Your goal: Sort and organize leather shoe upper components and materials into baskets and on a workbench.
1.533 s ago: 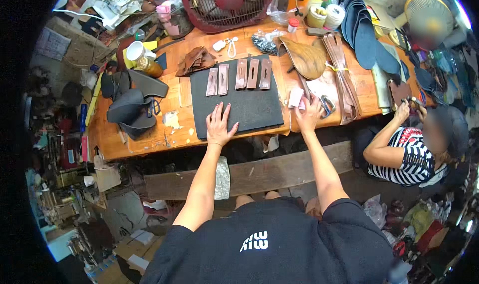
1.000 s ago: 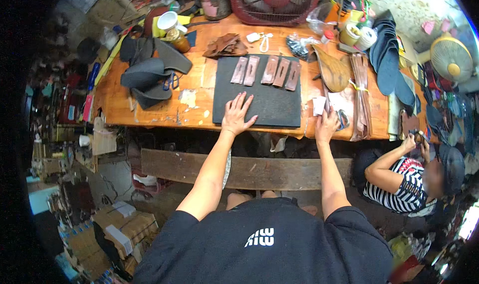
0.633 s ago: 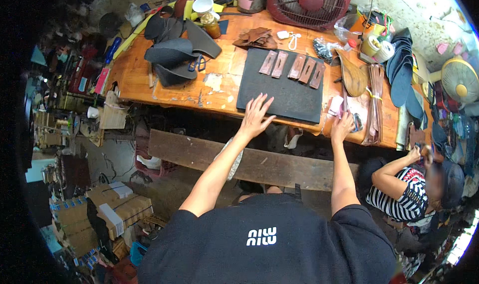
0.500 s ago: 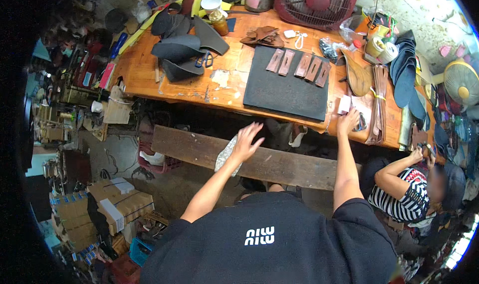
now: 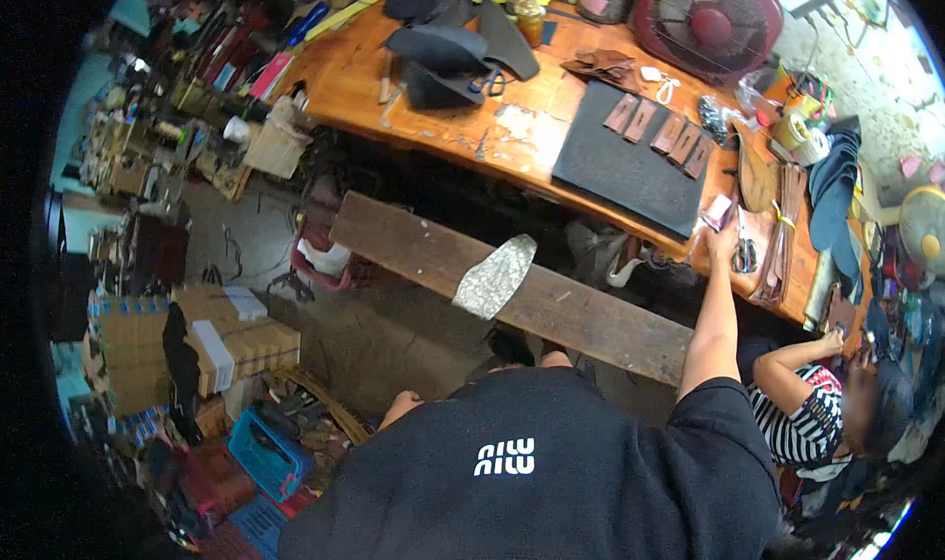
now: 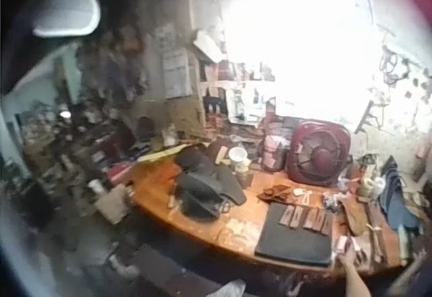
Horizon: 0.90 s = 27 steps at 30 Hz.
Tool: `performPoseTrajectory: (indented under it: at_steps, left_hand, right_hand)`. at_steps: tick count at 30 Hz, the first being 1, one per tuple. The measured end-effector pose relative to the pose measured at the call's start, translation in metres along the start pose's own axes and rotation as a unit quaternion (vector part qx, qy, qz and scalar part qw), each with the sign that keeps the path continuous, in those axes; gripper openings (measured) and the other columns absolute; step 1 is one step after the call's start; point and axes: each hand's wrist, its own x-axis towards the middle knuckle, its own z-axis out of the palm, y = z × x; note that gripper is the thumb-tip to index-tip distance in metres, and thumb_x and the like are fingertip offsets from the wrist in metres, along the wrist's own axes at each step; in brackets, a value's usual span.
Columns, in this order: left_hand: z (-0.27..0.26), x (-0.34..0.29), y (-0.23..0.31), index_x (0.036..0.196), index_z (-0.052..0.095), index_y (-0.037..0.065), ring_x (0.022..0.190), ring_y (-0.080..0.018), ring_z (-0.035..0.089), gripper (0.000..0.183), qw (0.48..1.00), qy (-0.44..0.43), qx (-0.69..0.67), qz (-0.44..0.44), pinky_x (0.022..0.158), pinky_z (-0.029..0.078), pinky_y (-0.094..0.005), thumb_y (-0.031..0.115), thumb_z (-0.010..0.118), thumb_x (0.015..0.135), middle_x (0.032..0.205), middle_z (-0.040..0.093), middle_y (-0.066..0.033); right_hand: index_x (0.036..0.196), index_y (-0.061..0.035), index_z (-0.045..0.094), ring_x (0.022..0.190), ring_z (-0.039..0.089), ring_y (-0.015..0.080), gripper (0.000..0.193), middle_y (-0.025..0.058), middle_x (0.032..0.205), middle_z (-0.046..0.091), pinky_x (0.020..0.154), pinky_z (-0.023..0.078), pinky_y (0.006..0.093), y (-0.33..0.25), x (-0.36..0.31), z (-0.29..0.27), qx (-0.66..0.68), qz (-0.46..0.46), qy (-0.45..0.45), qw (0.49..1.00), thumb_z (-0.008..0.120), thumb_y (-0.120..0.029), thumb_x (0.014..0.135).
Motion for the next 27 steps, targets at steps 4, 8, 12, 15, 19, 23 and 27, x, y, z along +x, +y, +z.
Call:
performPoseTrajectory:
  at_steps: [4, 8, 12, 15, 19, 23, 27]
  left_hand:
    - [0.018, 0.028, -0.019, 0.125, 0.066, 0.002, 0.110, -0.0374, 0.066, 0.053, 0.992, -0.003, -0.075, 0.099, 0.095, 0.051, -0.0431, 0.035, 0.074, 0.084, 0.118, 0.069, -0.0222]
    - [0.046, 0.033, 0.008, 0.119, 0.067, 0.001, 0.099, -0.0355, 0.069, 0.049, 0.949, 0.110, -0.216, 0.200, 0.089, 0.054, -0.0436, 0.036, 0.074, 0.085, 0.108, 0.071, -0.0221]
    - [0.077, 0.043, 0.008, 0.120, 0.066, 0.002, 0.095, -0.0316, 0.070, 0.049, 0.913, 0.149, -0.300, 0.233, 0.084, 0.055, -0.0418, 0.036, 0.075, 0.086, 0.103, 0.072, -0.0199]
    - [0.098, 0.046, 0.007, 0.119, 0.067, 0.003, 0.091, -0.0288, 0.070, 0.048, 0.894, 0.152, -0.370, 0.202, 0.080, 0.055, -0.0407, 0.036, 0.076, 0.086, 0.097, 0.072, -0.0183]
    - [0.166, 0.040, -0.079, 0.118, 0.068, 0.007, 0.093, -0.0302, 0.070, 0.045, 0.861, 0.248, -0.437, 0.080, 0.082, 0.054, -0.0418, 0.037, 0.076, 0.085, 0.099, 0.073, -0.0171]
    - [0.231, -0.035, -0.090, 0.115, 0.070, 0.007, 0.089, -0.0376, 0.070, 0.046, 0.828, 0.363, -0.427, -0.031, 0.080, 0.055, -0.0452, 0.041, 0.075, 0.084, 0.100, 0.074, -0.0181]
    - [0.352, -0.108, -0.095, 0.110, 0.072, 0.005, 0.094, -0.0412, 0.069, 0.046, 0.800, 0.294, -0.480, -0.210, 0.080, 0.054, -0.0466, 0.043, 0.075, 0.084, 0.104, 0.073, -0.0213]
  right_hand:
    - [0.141, -0.0077, 0.045, 0.123, 0.052, 0.0397, 0.085, 0.0205, 0.128, 0.056, 0.097, 0.045, 0.0577, -0.014, -0.037, -0.003, -0.126, 0.088, 0.130, 0.980, 0.086, -0.036, 0.072]
    - [0.146, -0.0100, 0.043, 0.127, 0.050, 0.0393, 0.070, 0.0193, 0.135, 0.052, 0.098, 0.042, 0.0593, -0.063, -0.122, 0.012, -0.058, -0.028, 0.165, 0.984, 0.070, -0.019, 0.082]
    - [0.143, -0.0112, 0.048, 0.128, 0.049, 0.0391, 0.069, 0.0170, 0.136, 0.053, 0.100, 0.040, 0.0573, -0.113, -0.262, 0.033, 0.004, -0.315, 0.003, 0.949, 0.066, -0.003, 0.076]
    - [0.139, -0.0118, 0.053, 0.126, 0.051, 0.0397, 0.067, 0.0181, 0.135, 0.053, 0.098, 0.044, 0.0505, -0.101, -0.296, 0.070, 0.104, -0.472, -0.336, 0.808, 0.070, -0.001, 0.075]
    - [0.122, -0.0026, 0.066, 0.106, 0.064, 0.0388, 0.038, 0.0212, 0.121, 0.064, 0.093, 0.050, 0.0427, -0.202, -0.378, 0.081, -0.015, -0.571, -0.615, 0.543, 0.059, -0.025, 0.092]
    - [0.114, -0.0058, 0.070, 0.074, 0.068, 0.0262, 0.032, 0.0191, 0.094, 0.070, 0.060, 0.054, 0.0382, -0.231, -0.337, 0.202, -0.052, -0.397, -0.768, 0.499, 0.072, -0.019, 0.085]
    - [0.106, -0.0070, 0.074, 0.057, 0.064, 0.0209, 0.033, 0.0139, 0.076, 0.069, 0.057, 0.054, 0.0362, -0.337, -0.318, 0.278, -0.081, -0.711, -0.563, 0.412, 0.081, -0.019, 0.076]
